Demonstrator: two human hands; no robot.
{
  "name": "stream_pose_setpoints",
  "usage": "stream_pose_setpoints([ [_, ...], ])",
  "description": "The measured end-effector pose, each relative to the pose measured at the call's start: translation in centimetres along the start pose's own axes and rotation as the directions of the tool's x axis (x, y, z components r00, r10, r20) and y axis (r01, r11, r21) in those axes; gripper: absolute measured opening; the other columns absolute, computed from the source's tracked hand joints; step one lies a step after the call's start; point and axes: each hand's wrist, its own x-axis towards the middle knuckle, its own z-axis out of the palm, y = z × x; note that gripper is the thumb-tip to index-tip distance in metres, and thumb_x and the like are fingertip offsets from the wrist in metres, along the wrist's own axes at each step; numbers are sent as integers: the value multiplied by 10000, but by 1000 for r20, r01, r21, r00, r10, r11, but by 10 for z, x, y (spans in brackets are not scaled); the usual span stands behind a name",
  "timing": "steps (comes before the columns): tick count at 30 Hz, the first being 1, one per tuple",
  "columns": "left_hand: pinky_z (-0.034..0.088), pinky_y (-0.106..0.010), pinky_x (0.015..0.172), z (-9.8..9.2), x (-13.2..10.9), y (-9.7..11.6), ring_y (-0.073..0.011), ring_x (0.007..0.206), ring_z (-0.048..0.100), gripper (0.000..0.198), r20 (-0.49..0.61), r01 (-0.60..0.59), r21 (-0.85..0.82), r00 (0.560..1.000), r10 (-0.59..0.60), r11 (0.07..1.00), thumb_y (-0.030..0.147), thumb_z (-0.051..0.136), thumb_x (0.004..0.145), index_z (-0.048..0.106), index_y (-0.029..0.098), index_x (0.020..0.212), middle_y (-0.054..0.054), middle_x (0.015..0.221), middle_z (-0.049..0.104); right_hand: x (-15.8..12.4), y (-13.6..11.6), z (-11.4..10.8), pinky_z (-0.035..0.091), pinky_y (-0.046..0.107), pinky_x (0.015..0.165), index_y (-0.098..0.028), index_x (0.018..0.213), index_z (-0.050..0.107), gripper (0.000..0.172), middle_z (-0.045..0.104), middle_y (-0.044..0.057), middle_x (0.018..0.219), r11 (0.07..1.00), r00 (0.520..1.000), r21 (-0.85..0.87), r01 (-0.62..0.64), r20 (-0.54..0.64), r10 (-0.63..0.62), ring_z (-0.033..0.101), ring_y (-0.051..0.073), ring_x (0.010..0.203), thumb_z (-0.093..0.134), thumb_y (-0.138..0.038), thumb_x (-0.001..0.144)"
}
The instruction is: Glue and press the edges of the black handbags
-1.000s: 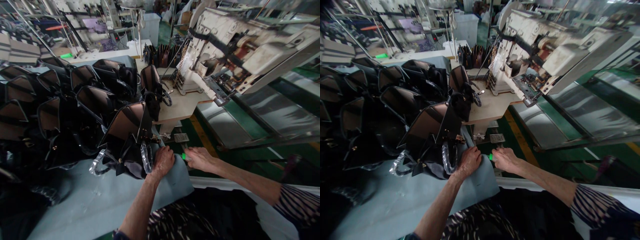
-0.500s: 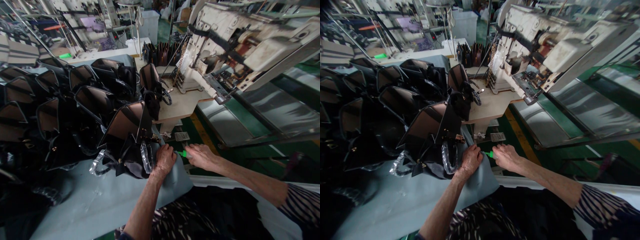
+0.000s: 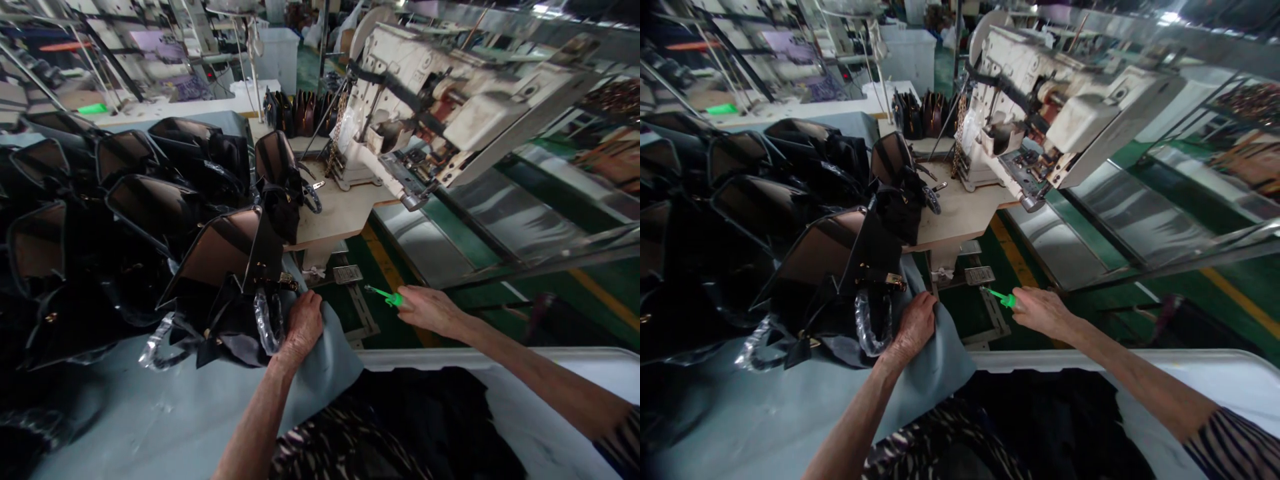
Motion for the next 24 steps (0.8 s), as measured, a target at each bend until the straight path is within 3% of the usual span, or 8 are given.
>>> stream_pose_setpoints([
  [8,433,-272,880,4,-2,-4,-159,970,526,213,-26,-3,-24,1000,3,1000,86,386,864,571,189,897,-52,987,573,28,-39,33,335,246,564,-217,798,534,160,647,22,790,979,977,193,69,185,-105,632,201,753,578,-327,691],
  [16,447,-281,854,2,-2,-1,-165,940,546,210,4,3,-17,1000,-3,1000,83,404,865,583,180,915,-57,979,586,40,-66,32,314,226,514,-212,735,566,168,635,6,747,946,918,308,103,337,-210,628,196,734,619,-323,620],
  [22,427,-272,914,0,-8,-1,-168,1096,498,260,-13,-26,13,1000,26,1000,159,465,875,520,176,1128,-82,1268,482,46,-77,26,305,213,479,-215,743,569,178,619,-12,716,922,881,375,100,397,-257,599,156,650,620,-332,618],
  [24,413,-308,937,-1,-11,2,-198,1095,482,223,-14,-53,41,998,54,998,241,530,857,551,164,1065,-83,1214,519,46,-77,23,300,211,470,-214,742,573,186,615,-12,709,918,875,388,82,413,-253,589,149,629,627,-338,615],
])
